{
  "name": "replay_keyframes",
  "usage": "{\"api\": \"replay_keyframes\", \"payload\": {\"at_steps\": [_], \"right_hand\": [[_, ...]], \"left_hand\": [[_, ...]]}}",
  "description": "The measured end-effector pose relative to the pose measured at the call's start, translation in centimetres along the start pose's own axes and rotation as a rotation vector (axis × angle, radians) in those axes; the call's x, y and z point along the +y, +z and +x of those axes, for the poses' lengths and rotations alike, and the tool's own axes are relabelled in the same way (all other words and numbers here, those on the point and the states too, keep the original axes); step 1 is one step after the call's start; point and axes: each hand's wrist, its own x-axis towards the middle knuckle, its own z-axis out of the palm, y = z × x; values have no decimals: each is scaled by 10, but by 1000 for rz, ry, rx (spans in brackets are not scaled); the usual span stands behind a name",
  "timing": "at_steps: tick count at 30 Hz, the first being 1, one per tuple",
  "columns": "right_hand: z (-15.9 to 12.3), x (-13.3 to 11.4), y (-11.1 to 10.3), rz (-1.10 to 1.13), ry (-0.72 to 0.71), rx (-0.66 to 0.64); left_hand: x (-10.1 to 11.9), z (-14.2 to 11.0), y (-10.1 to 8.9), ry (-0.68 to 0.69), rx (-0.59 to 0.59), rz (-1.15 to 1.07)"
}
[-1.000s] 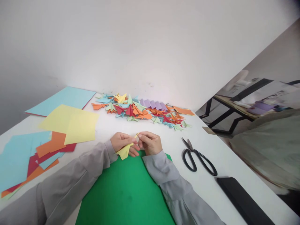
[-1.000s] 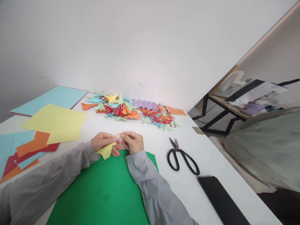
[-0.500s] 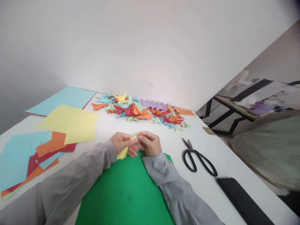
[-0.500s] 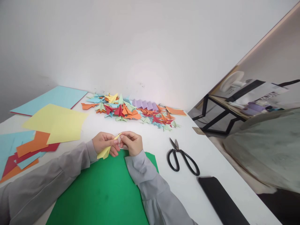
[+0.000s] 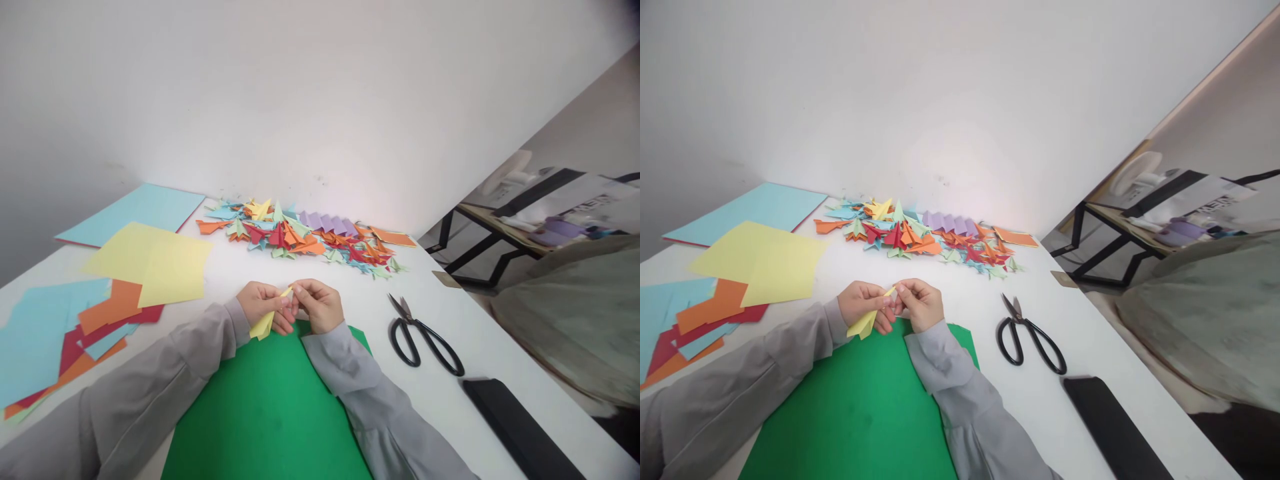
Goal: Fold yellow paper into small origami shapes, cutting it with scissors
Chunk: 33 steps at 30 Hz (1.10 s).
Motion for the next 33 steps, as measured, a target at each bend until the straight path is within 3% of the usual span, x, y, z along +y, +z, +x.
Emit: {"api": "replay_keyframes", "payload": {"at_steps": [6, 12, 33], "right_hand": [[0, -2, 1, 38, 17, 4], [-1, -6, 4, -18, 121, -33], [-2, 0, 2, 52, 44, -62]], "left_hand": [[-2, 1, -1, 15, 0, -1], [-1, 0, 0, 36, -45, 21], [5, -3, 2, -36, -87, -22]]}}
